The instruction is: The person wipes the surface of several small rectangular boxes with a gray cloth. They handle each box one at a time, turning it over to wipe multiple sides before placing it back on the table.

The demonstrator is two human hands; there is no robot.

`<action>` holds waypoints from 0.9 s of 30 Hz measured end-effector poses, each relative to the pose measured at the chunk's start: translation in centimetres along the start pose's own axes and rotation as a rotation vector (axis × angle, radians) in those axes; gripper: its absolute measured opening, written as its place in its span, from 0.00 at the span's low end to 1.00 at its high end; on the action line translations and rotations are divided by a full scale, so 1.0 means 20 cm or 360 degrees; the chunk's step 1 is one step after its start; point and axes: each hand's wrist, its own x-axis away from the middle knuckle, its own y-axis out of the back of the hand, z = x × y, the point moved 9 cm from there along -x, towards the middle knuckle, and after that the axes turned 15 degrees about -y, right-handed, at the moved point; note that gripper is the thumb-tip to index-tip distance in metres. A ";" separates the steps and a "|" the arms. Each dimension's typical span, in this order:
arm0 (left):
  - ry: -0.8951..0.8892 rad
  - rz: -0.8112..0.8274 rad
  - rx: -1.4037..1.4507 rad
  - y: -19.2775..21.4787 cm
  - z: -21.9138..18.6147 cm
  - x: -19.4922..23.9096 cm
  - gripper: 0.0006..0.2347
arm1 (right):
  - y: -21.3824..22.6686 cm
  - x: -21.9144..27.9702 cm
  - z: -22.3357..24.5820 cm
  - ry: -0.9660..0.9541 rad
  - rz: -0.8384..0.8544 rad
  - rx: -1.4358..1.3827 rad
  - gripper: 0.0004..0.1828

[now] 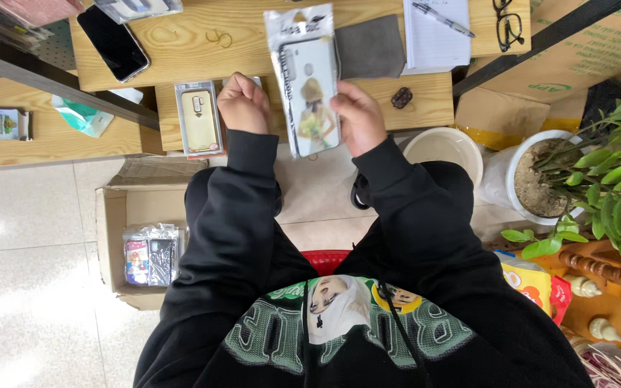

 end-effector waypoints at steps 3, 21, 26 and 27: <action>0.0154 0.0406 -0.0193 -0.20 -0.07 0.13 0.04 | -0.10 0.00 0.00 0.0025 0.0120 0.0055 0.21; 0.0802 -0.0037 -0.0454 0.16 0.33 0.10 0.21 | 0.67 -0.41 -0.10 -0.0282 -0.0920 -0.0785 0.51; 0.0733 0.0015 -0.0481 0.27 0.48 -0.04 0.11 | 0.77 -0.45 -0.13 -0.0033 -0.1080 -0.0941 0.23; 0.0742 -0.0049 -0.0590 0.29 0.49 -0.07 0.17 | 0.76 -0.42 -0.10 0.0113 -0.1116 -0.0936 0.12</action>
